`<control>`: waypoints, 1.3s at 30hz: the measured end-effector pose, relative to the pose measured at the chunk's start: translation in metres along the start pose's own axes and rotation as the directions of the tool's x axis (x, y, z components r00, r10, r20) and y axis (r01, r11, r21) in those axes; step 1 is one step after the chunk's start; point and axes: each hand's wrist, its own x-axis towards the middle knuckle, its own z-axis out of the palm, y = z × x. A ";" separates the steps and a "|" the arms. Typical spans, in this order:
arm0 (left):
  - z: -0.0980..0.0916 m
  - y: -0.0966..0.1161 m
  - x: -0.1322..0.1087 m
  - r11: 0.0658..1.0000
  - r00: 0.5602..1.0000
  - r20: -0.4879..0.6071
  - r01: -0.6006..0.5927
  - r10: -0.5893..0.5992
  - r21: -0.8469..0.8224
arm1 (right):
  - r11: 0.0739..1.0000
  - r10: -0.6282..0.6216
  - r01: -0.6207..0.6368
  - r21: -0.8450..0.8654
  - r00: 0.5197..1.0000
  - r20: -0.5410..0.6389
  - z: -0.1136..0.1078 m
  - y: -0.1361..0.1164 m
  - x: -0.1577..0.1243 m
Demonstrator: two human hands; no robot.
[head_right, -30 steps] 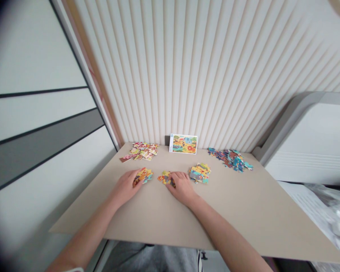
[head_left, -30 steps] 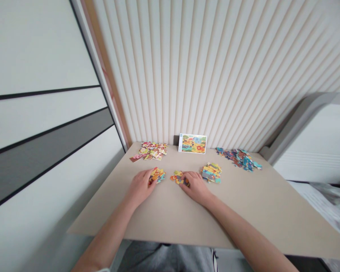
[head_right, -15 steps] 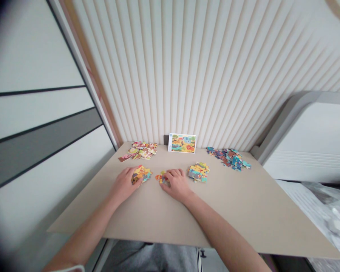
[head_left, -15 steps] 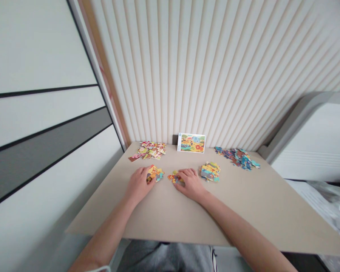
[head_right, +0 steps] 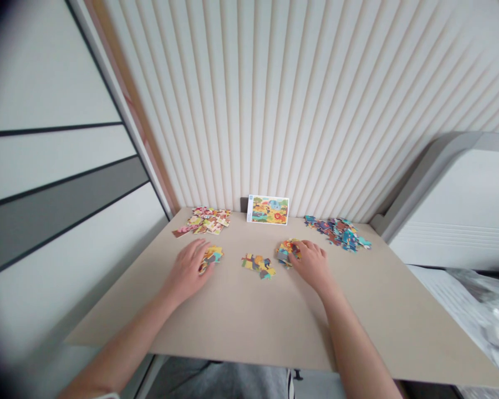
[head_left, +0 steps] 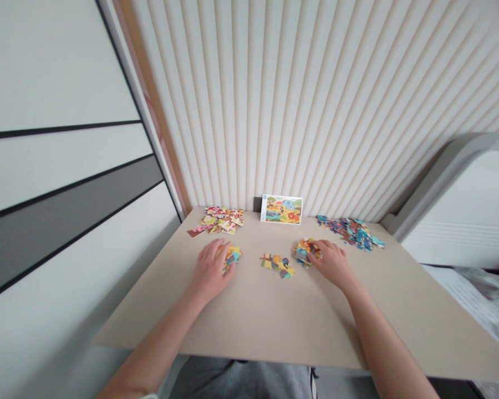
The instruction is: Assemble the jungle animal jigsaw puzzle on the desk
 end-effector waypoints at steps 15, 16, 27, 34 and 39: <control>0.048 0.056 0.048 0.911 0.907 0.236 -0.272 0.350 -0.309 | 0.854 -0.494 0.427 0.298 0.845 0.204 -0.007 -0.050 -0.013; 0.046 0.052 0.046 0.915 0.909 0.238 -0.264 0.342 -0.305 | 0.854 -0.495 0.424 0.302 0.841 0.218 -0.006 -0.049 -0.013; 0.047 0.046 0.037 0.878 0.953 0.216 -0.090 0.214 -0.470 | 0.896 -0.399 0.354 0.269 0.907 0.135 -0.011 -0.056 -0.011; 0.039 0.054 0.041 0.783 0.979 0.169 0.016 0.114 -0.621 | 0.726 -0.159 0.016 0.688 0.976 0.145 -0.003 -0.059 -0.008; 0.037 0.062 0.039 0.618 0.971 0.240 0.182 0.012 -0.765 | 0.437 -0.072 -0.229 0.870 0.955 0.287 0.004 -0.060 -0.006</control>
